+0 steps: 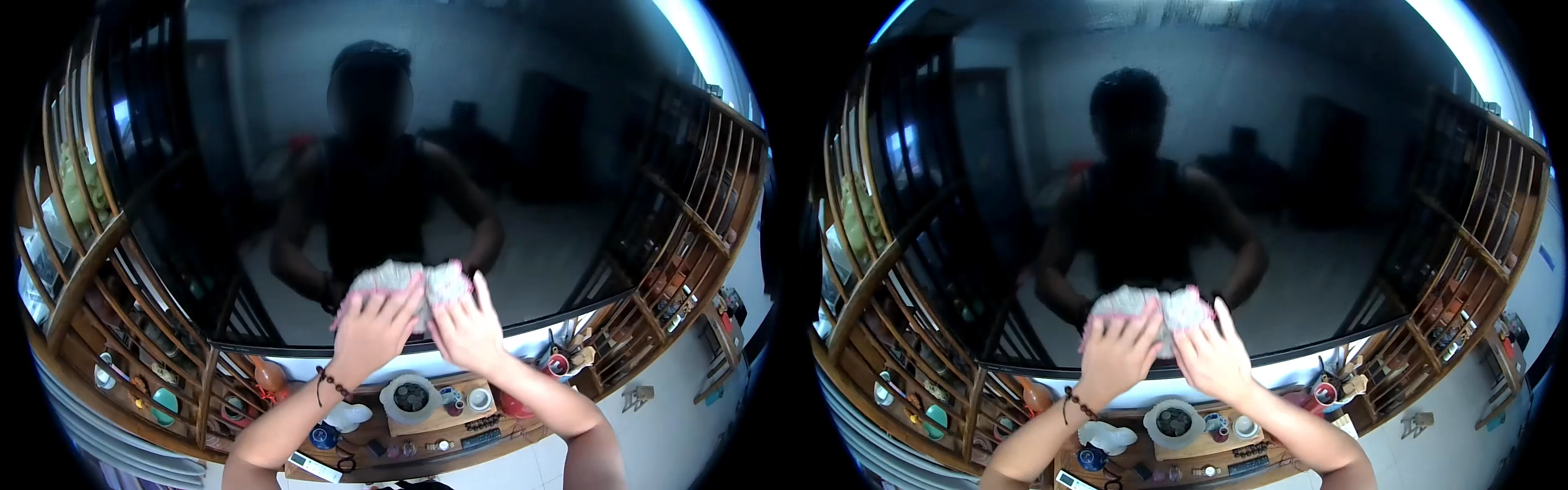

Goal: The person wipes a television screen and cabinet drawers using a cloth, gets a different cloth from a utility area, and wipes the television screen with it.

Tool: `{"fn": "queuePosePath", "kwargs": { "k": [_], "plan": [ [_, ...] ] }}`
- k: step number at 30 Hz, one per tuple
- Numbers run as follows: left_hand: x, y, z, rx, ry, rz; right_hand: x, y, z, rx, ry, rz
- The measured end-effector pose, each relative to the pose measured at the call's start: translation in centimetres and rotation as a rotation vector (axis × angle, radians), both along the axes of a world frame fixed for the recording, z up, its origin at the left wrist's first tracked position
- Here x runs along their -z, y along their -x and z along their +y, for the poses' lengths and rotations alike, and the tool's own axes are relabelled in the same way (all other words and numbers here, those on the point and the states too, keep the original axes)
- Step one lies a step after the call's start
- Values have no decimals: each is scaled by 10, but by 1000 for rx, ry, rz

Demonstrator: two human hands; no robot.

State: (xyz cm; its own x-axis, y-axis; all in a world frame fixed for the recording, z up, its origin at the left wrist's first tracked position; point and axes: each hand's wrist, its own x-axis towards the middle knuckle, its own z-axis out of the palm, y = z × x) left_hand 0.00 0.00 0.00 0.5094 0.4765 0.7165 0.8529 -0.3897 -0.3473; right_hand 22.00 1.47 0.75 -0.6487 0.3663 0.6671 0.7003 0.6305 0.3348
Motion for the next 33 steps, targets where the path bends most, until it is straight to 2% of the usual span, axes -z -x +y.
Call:
{"fn": "queuePosePath", "kwargs": {
  "k": [1, 3, 4, 7, 10, 12, 14, 18, 21, 24, 25, 28, 31, 32, 33],
  "plan": [
    [-25, -5, 1, -3, -35, -49, -28, 8, 0, 16, -101, 72],
    [-70, -12, -9, 7, -80, -142, -76, 14, -14, 52, -79, 134],
    [-79, -11, -6, 9, -140, -156, -82, 18, -13, 44, -116, 172],
    [-56, -16, -16, 6, -35, -184, -55, 16, -14, 56, -77, 168],
    [16, -13, -19, 47, 60, -120, 17, 3, -21, 17, 8, 101],
    [25, -8, -19, 66, 62, -102, 23, 1, -22, 7, 19, 79],
    [7, -5, -16, 21, 33, -105, -2, 6, -18, -34, 30, 64],
    [-76, 5, -16, -63, -130, -227, -98, 35, -15, 11, -127, 142],
    [-104, 18, -18, -127, -249, -303, -122, 60, -12, 55, -154, 172],
    [-61, 33, -29, -132, -160, -339, -92, 80, -9, -188, -207, 78],
    [-39, 39, -34, -103, -125, -382, -84, 79, -10, -219, -123, -11],
    [4, 54, -52, -73, -83, -473, -105, 73, 2, -210, -211, -79],
    [14, 59, -60, -25, -12, -561, -145, 96, -13, -71, -294, 163],
    [15, 60, -63, -27, 3, -563, -137, 98, -10, -12, -309, 31],
    [17, 62, -66, -24, 1, -535, -121, 102, -1, -172, -281, -49]
  ]
}}
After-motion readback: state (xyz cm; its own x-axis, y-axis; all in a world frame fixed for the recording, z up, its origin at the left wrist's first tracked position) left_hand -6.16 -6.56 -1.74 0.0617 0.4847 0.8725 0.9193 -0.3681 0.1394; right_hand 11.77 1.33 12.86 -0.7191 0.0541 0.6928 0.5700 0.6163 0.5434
